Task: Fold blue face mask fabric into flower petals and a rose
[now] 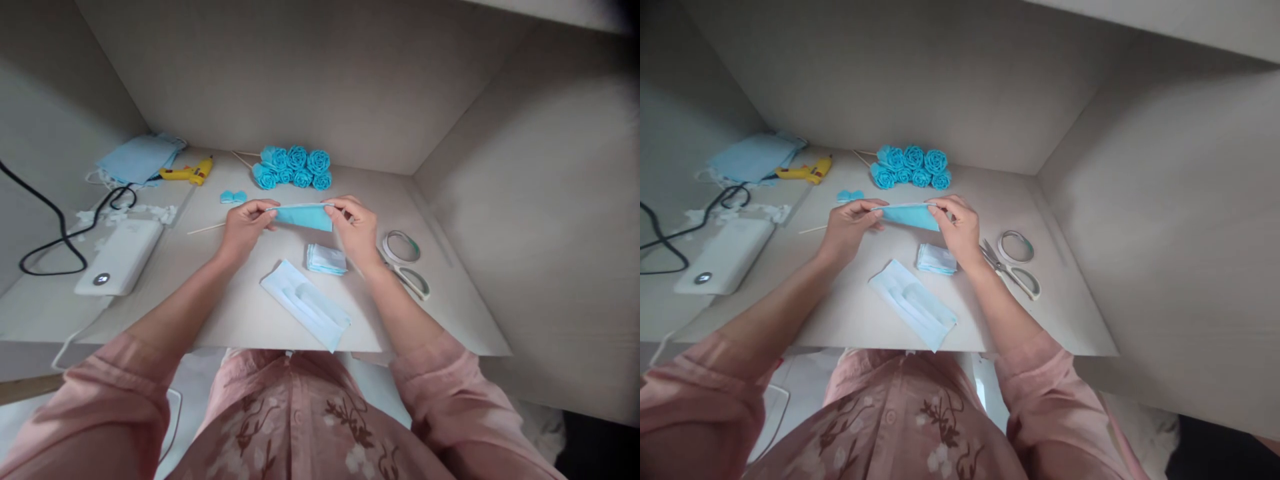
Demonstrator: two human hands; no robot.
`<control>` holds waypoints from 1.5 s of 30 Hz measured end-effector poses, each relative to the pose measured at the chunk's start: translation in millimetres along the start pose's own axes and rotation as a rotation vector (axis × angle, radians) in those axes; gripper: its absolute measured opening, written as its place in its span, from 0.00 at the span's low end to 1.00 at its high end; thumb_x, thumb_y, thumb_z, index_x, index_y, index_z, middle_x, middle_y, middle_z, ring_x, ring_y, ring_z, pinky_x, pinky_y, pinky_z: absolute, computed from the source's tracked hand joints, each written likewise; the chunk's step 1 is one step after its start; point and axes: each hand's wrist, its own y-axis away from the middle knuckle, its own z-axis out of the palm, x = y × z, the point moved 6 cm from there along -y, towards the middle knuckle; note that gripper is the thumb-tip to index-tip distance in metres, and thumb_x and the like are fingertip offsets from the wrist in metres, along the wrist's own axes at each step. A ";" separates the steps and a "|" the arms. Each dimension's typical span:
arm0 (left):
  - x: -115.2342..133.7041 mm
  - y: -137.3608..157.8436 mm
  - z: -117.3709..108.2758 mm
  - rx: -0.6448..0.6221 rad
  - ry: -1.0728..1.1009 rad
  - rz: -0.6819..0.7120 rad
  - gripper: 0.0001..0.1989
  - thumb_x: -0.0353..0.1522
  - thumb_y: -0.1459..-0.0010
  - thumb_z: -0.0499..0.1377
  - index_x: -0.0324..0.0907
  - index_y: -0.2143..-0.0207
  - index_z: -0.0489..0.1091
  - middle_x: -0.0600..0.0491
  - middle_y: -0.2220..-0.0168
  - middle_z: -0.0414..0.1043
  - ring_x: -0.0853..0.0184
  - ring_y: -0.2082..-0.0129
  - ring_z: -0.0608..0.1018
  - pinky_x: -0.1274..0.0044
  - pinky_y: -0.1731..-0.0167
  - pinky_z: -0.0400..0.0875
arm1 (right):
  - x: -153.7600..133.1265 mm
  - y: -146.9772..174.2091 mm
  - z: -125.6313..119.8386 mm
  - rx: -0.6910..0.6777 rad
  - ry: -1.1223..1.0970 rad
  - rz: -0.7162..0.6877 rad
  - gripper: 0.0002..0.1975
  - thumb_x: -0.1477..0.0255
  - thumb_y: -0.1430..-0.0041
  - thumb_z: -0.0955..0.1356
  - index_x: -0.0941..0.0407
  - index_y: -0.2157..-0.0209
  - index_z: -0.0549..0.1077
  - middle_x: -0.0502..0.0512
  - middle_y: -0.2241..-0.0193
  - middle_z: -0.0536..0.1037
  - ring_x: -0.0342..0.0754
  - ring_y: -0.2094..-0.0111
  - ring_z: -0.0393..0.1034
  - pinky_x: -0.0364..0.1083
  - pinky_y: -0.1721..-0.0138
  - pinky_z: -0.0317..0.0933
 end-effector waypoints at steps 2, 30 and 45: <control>-0.3 -2.0 -1.2 0.000 0.039 0.011 0.16 0.42 0.55 0.69 0.39 0.70 0.73 0.50 0.63 0.78 0.69 0.68 0.78 0.75 0.65 0.76 | -1.3 -0.6 -0.4 -0.020 -0.011 -0.003 0.08 0.66 0.41 0.70 0.52 0.65 0.83 0.51 0.67 0.81 0.44 0.67 0.70 0.45 0.63 0.63; 14.0 0.4 -9.3 0.078 -0.254 0.321 0.06 0.34 0.47 0.65 0.40 0.70 0.77 0.55 0.71 0.76 0.71 0.73 0.76 0.79 0.69 0.71 | 17.2 0.5 5.1 0.009 -0.229 0.201 0.05 0.67 0.45 0.72 0.53 0.68 0.77 0.47 0.72 0.81 0.44 0.68 0.77 0.45 0.62 0.71; 10.4 -0.8 -8.1 0.070 -0.203 0.235 0.07 0.35 0.49 0.67 0.39 0.72 0.77 0.55 0.73 0.75 0.74 0.76 0.73 0.81 0.74 0.69 | 10.6 0.0 0.9 0.005 -0.092 0.136 0.09 0.64 0.40 0.69 0.54 0.70 0.74 0.45 0.78 0.75 0.41 0.75 0.69 0.43 0.67 0.64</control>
